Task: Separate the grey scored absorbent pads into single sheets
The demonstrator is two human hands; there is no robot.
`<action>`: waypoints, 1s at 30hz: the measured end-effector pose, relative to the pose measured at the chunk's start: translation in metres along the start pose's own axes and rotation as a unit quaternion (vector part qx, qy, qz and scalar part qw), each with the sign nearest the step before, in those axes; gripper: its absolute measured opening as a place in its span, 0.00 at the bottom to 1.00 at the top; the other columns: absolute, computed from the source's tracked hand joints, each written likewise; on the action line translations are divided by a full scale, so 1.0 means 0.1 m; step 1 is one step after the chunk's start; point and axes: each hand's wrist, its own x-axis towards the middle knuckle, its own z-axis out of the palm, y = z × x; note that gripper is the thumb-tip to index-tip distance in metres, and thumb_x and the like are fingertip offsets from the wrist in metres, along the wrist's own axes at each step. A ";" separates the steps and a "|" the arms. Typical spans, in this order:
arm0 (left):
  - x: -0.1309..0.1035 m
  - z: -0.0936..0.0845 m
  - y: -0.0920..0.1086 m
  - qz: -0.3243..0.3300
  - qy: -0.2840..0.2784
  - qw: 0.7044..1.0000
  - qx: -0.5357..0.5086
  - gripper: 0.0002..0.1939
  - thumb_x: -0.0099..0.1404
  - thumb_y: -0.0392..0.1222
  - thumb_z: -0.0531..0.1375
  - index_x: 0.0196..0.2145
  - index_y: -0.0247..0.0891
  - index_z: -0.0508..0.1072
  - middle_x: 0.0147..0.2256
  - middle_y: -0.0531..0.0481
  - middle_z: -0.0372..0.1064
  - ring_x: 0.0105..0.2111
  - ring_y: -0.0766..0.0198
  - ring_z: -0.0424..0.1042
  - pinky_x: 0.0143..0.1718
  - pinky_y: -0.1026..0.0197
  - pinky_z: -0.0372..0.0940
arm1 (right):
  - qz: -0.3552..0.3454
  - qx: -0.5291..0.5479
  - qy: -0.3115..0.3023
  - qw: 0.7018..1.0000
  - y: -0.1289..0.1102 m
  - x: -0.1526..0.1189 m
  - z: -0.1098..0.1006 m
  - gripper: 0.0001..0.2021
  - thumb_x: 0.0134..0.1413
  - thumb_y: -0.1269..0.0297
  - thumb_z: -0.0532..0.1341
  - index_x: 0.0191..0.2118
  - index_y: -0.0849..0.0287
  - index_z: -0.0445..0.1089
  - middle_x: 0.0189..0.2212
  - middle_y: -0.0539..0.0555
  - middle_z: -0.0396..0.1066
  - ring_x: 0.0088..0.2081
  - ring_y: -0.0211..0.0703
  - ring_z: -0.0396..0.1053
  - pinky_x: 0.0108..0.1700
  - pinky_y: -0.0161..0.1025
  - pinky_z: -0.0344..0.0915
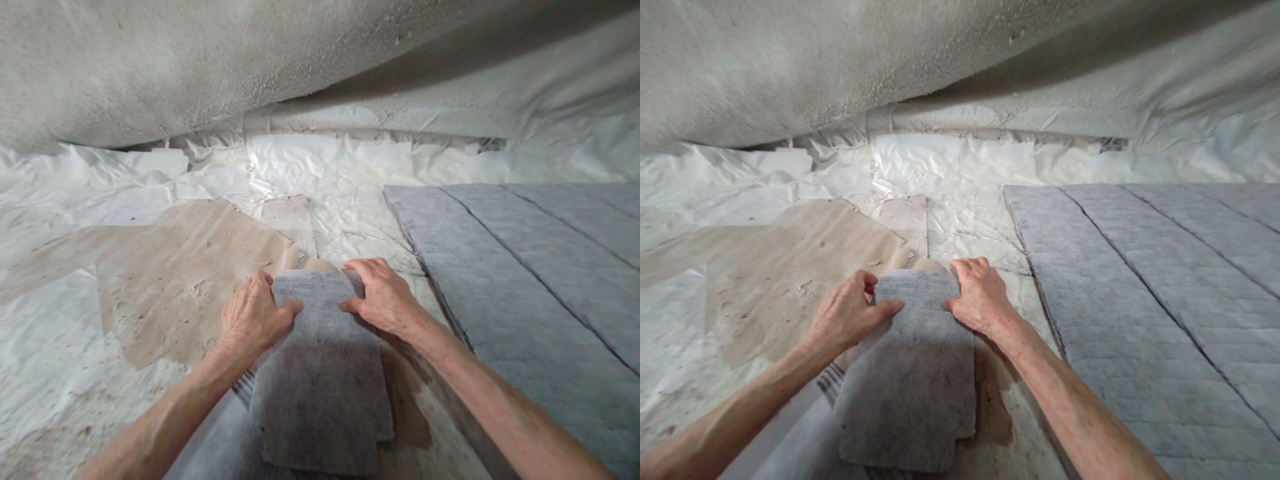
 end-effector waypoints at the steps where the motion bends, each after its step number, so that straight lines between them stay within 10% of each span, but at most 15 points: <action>1: -0.02 0.01 0.01 -0.016 -0.002 1.000 -0.004 0.23 0.53 0.53 0.58 0.43 0.39 0.63 0.41 0.42 0.70 0.42 0.49 0.69 0.38 0.52 0.60 | 0.005 0.001 0.006 1.000 0.01 0.00 0.00 0.36 0.35 0.77 0.85 0.50 0.68 0.67 0.44 0.53 0.65 0.47 0.50 0.59 0.45 0.39 0.61; 11: 0.02 0.04 -0.03 -0.059 -0.034 0.996 -0.061 0.13 0.49 0.53 0.59 0.24 0.42 0.65 0.25 0.52 0.66 0.31 0.56 0.69 0.26 0.58 0.55 | -0.022 -0.004 0.070 0.997 -0.03 -0.13 0.05 0.35 0.33 0.83 0.83 0.47 0.74 0.66 0.44 0.57 0.65 0.46 0.53 0.60 0.46 0.43 0.62; 15: -0.01 0.05 -0.04 -0.053 0.014 0.997 -0.052 0.15 0.51 0.54 0.58 0.33 0.42 0.68 0.33 0.49 0.69 0.37 0.54 0.69 0.33 0.56 0.59 | -0.007 0.002 0.037 0.999 -0.02 -0.10 0.05 0.36 0.35 0.82 0.84 0.49 0.71 0.66 0.46 0.56 0.63 0.48 0.53 0.58 0.48 0.43 0.61; 22: 0.17 0.04 -0.11 0.104 0.043 0.993 -0.024 0.27 0.55 0.49 0.57 0.52 0.40 0.65 0.50 0.47 0.66 0.51 0.51 0.62 0.52 0.50 0.57 | -0.028 0.014 0.006 0.999 0.05 0.07 0.04 0.31 0.43 0.80 0.82 0.49 0.66 0.68 0.45 0.51 0.65 0.47 0.48 0.61 0.47 0.38 0.61; 30: 0.43 -0.01 -0.02 0.231 -0.029 0.972 0.028 0.21 0.49 0.41 0.59 0.44 0.43 0.72 0.41 0.48 0.70 0.46 0.51 0.65 0.48 0.46 0.59 | -0.062 -0.007 -0.001 0.998 0.01 0.17 0.09 0.25 0.41 0.85 0.81 0.42 0.67 0.72 0.36 0.49 0.68 0.42 0.50 0.63 0.42 0.40 0.62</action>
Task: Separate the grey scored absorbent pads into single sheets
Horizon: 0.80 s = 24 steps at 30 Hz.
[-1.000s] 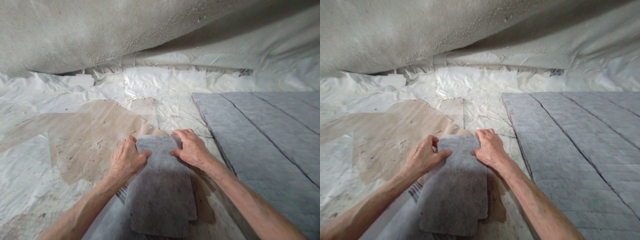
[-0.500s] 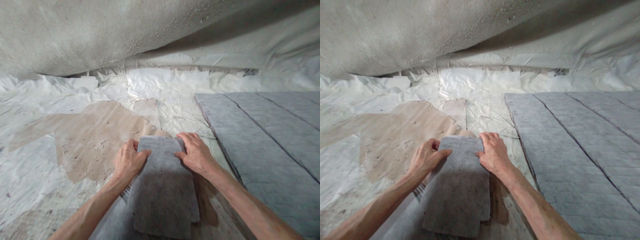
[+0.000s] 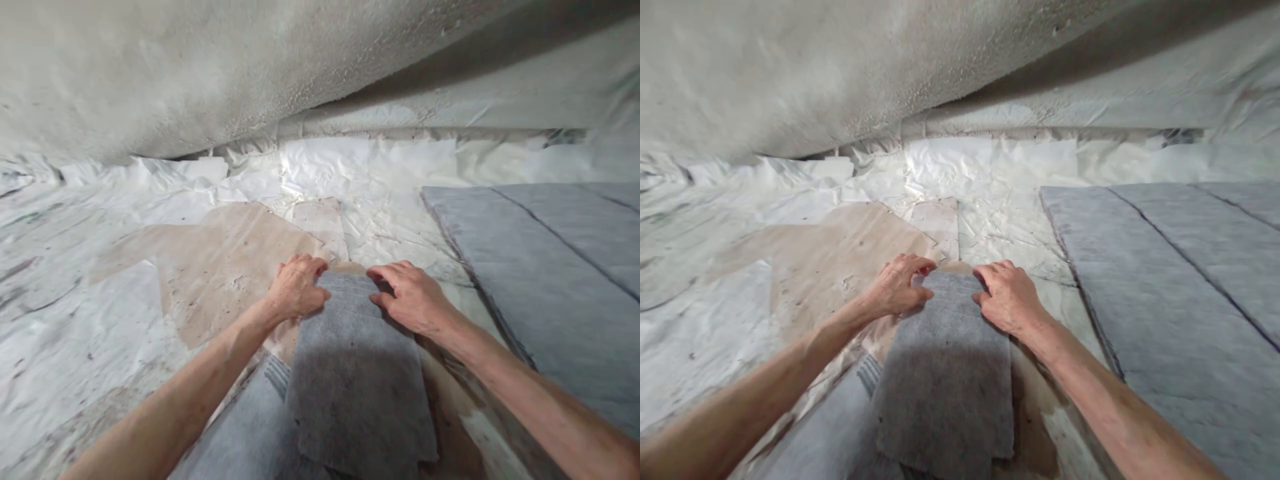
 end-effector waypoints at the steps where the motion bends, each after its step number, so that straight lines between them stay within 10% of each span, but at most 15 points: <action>1: 0.02 0.00 -0.01 0.002 -0.003 1.000 0.002 0.22 0.49 0.40 0.59 0.44 0.43 0.73 0.41 0.47 0.70 0.45 0.51 0.65 0.47 0.47 0.60 | 0.003 0.000 0.004 1.000 0.02 0.01 0.01 0.24 0.41 0.85 0.81 0.41 0.66 0.72 0.35 0.49 0.68 0.41 0.49 0.63 0.41 0.40 0.62; 11: 0.04 0.06 -0.07 0.002 0.008 1.000 -0.012 0.28 0.48 0.41 0.60 0.50 0.46 0.71 0.49 0.47 0.65 0.50 0.51 0.61 0.52 0.48 0.59 | 0.085 0.040 -0.004 0.996 0.13 0.19 0.16 0.20 0.49 0.89 0.75 0.25 0.59 0.68 0.26 0.45 0.64 0.36 0.45 0.64 0.33 0.36 0.58; 24: 0.05 0.11 -0.13 0.002 0.014 0.999 -0.038 0.30 0.49 0.43 0.60 0.52 0.42 0.69 0.47 0.47 0.67 0.49 0.51 0.61 0.52 0.48 0.58 | 0.028 -0.040 -0.026 0.998 0.07 0.16 0.06 0.16 0.53 0.81 0.78 0.31 0.58 0.71 0.30 0.43 0.68 0.37 0.44 0.66 0.35 0.39 0.52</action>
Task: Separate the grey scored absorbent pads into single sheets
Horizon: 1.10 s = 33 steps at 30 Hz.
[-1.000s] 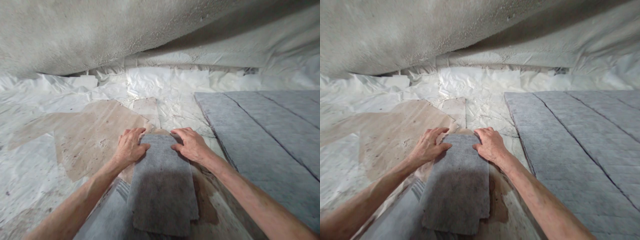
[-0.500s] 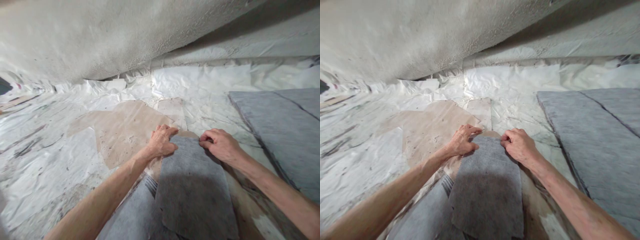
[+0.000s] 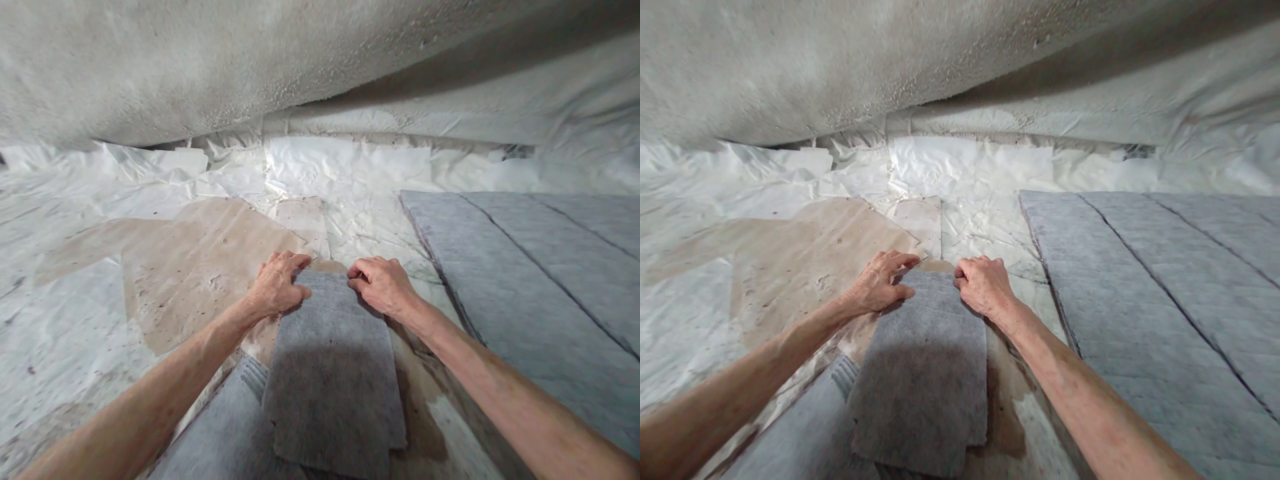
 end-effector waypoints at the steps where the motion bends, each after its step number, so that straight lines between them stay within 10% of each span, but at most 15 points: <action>1: 0.00 0.00 0.00 -0.003 0.001 1.000 0.002 0.31 0.48 0.43 0.61 0.52 0.42 0.68 0.47 0.46 0.66 0.50 0.50 0.61 0.52 0.48 0.58 | 0.004 0.000 0.000 1.000 0.00 0.00 0.00 0.16 0.54 0.80 0.78 0.31 0.58 0.71 0.29 0.43 0.67 0.36 0.44 0.66 0.34 0.39 0.52; 21: -0.03 0.04 -0.08 0.002 0.021 1.000 -0.015 0.30 0.49 0.45 0.61 0.52 0.41 0.69 0.49 0.43 0.64 0.50 0.47 0.60 0.53 0.44 0.57 | 0.079 0.216 -0.124 0.965 0.05 0.08 -0.14 0.16 0.67 0.87 0.62 0.32 0.59 0.73 0.25 0.41 0.65 0.30 0.38 0.66 0.28 0.29 0.56; 27: -0.01 0.06 -0.11 0.009 0.020 0.999 -0.036 0.32 0.48 0.46 0.61 0.52 0.40 0.68 0.48 0.44 0.65 0.49 0.48 0.60 0.53 0.44 0.56 | 0.082 0.195 -0.070 0.975 -0.02 0.03 -0.13 0.19 0.49 0.83 0.76 0.22 0.60 0.68 0.22 0.43 0.61 0.28 0.42 0.62 0.26 0.35 0.49; 33: -0.01 0.05 -0.13 0.012 0.041 0.996 -0.075 0.31 0.45 0.47 0.62 0.49 0.39 0.70 0.47 0.45 0.66 0.49 0.48 0.60 0.54 0.45 0.53 | 0.048 0.292 -0.033 0.954 -0.04 -0.06 -0.17 0.19 0.50 0.90 0.66 0.22 0.62 0.63 0.18 0.42 0.60 0.24 0.40 0.60 0.26 0.33 0.52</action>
